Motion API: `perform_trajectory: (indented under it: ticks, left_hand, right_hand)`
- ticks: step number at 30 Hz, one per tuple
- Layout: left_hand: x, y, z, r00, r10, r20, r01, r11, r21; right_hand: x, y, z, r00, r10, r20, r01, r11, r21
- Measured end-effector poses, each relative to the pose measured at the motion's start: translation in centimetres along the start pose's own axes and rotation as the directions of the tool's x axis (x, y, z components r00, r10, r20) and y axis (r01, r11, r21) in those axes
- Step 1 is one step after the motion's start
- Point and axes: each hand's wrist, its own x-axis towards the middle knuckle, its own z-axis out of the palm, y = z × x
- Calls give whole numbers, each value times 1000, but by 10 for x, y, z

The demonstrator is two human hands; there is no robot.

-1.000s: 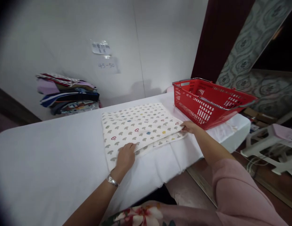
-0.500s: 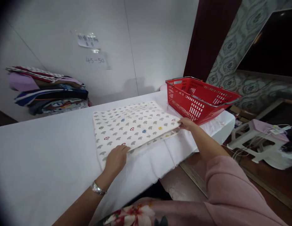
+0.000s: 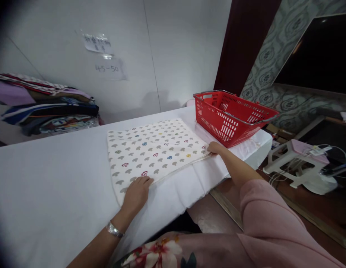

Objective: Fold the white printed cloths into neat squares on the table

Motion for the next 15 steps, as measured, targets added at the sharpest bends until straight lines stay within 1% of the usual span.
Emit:
perform_trajectory:
  ticks: [4, 8, 12, 15]
  left_hand:
    - [-2, -2, 3, 1000, 13, -19, -13, 1000, -6]
    - [-3, -4, 3, 998, 33, -49, -34, 999, -25]
    - [4, 4, 1, 998, 22, -52, -23, 1000, -6]
    - [18, 14, 0, 999, 33, -30, -32, 999, 43]
  right_hand:
    - [0, 0, 0, 999, 2, -47, -7, 995, -101]
    - [1, 1, -1, 996, 13, -85, -23, 993, -117]
    - [6, 2, 0, 995, 24, -98, -29, 998, -52]
    - [10, 4, 2, 997, -1, -81, 7, 997, 78]
